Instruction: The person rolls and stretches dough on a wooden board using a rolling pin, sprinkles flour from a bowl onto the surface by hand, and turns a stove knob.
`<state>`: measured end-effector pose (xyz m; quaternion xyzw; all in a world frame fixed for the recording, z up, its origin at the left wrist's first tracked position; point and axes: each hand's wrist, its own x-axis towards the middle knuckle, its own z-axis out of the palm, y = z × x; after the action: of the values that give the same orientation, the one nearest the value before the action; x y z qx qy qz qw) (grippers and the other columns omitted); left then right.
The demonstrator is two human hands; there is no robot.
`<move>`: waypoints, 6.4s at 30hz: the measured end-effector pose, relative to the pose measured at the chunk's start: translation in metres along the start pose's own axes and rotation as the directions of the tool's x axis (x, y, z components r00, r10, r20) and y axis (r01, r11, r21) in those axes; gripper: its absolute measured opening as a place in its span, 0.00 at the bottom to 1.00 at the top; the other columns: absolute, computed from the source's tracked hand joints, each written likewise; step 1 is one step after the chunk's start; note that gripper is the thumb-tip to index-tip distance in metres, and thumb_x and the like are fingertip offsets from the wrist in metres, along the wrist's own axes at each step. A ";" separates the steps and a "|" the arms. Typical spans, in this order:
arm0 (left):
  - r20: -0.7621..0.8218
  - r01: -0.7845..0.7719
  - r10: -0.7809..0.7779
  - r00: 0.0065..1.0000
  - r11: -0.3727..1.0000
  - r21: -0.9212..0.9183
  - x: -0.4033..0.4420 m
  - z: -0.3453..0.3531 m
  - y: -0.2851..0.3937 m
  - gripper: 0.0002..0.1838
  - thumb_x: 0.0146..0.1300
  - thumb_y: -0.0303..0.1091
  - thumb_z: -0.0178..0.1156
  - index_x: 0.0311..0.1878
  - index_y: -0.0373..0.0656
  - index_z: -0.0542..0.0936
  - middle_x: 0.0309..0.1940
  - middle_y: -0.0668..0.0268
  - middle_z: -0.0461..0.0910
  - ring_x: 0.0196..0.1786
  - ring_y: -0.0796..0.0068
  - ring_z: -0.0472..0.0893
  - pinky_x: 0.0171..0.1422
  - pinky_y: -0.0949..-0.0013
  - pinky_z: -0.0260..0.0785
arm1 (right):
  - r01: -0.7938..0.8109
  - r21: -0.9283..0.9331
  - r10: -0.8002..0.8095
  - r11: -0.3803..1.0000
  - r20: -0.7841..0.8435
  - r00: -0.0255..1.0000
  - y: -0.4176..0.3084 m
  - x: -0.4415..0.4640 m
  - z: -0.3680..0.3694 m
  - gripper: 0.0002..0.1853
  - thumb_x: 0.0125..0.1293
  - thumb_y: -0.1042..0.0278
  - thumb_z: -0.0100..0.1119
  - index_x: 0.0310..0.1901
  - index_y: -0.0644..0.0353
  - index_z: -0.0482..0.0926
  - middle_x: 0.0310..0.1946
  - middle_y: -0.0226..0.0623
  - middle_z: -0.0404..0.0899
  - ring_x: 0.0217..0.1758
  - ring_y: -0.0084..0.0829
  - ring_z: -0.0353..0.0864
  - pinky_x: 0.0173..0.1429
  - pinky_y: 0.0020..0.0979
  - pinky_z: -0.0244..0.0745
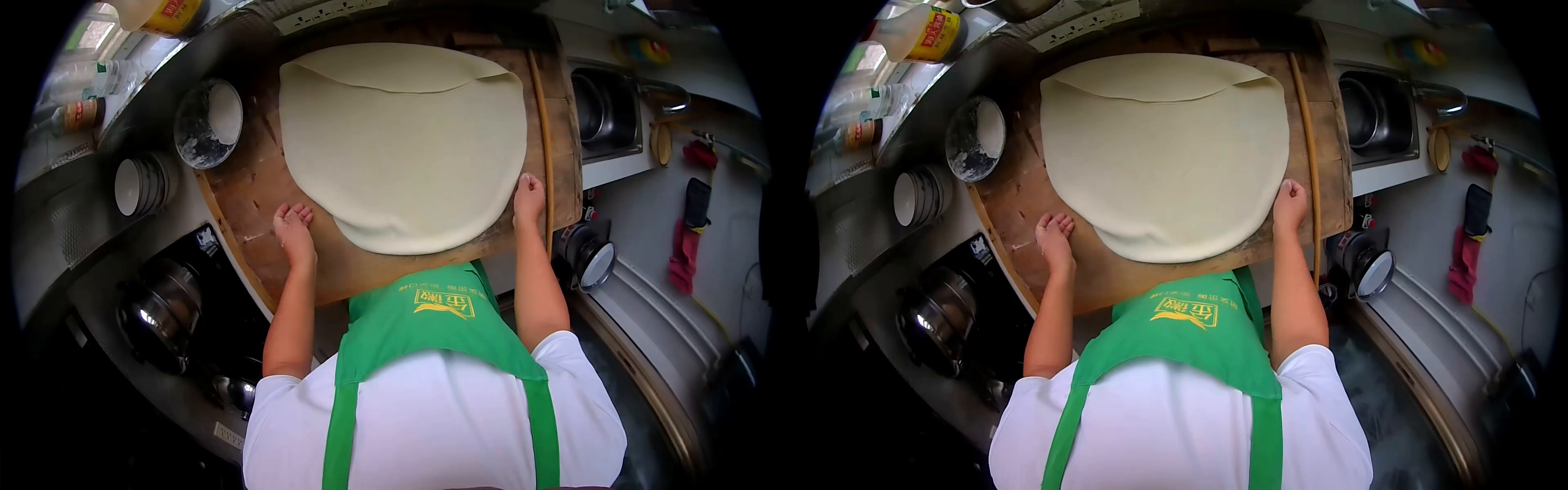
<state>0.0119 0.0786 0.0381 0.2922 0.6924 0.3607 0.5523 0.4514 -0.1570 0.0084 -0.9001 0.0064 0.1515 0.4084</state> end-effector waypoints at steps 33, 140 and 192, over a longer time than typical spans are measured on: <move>0.029 0.141 -0.154 0.988 0.951 0.274 -0.060 0.023 -0.064 0.23 0.72 0.41 0.63 0.56 0.26 0.78 0.48 0.51 0.85 0.44 0.60 0.86 0.46 0.58 0.80 | -0.558 -0.015 0.345 0.830 0.799 0.492 0.018 -0.102 -0.044 0.16 0.76 0.60 0.66 0.56 0.62 0.79 0.44 0.36 0.84 0.38 0.29 0.85 0.42 0.30 0.89; 0.929 -0.885 0.164 0.332 -0.286 0.367 -0.129 0.063 -0.102 0.37 0.73 0.57 0.54 0.83 0.61 0.65 0.88 0.56 0.49 0.89 0.47 0.45 0.90 0.42 0.33 | 0.983 -0.079 -0.624 0.166 0.764 0.167 0.054 -0.067 -0.056 0.52 0.67 0.29 0.58 0.83 0.56 0.57 0.86 0.56 0.47 0.90 0.53 0.41 0.90 0.57 0.30; 0.073 0.620 -0.624 0.778 0.745 -0.245 -0.192 0.060 -0.124 0.18 0.71 0.17 0.38 0.61 0.22 0.66 0.54 0.41 0.71 0.52 0.44 0.80 0.66 0.41 0.83 | 0.917 0.387 -0.698 0.097 0.683 -0.215 0.036 -0.127 -0.032 0.31 0.59 0.58 0.75 0.62 0.56 0.75 0.64 0.38 0.76 0.70 0.44 0.74 0.74 0.48 0.67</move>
<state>0.1121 -0.1352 0.0342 -0.0312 0.7015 0.2441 0.6689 0.3343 -0.2185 0.0372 -0.5463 -0.7792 0.1990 0.2342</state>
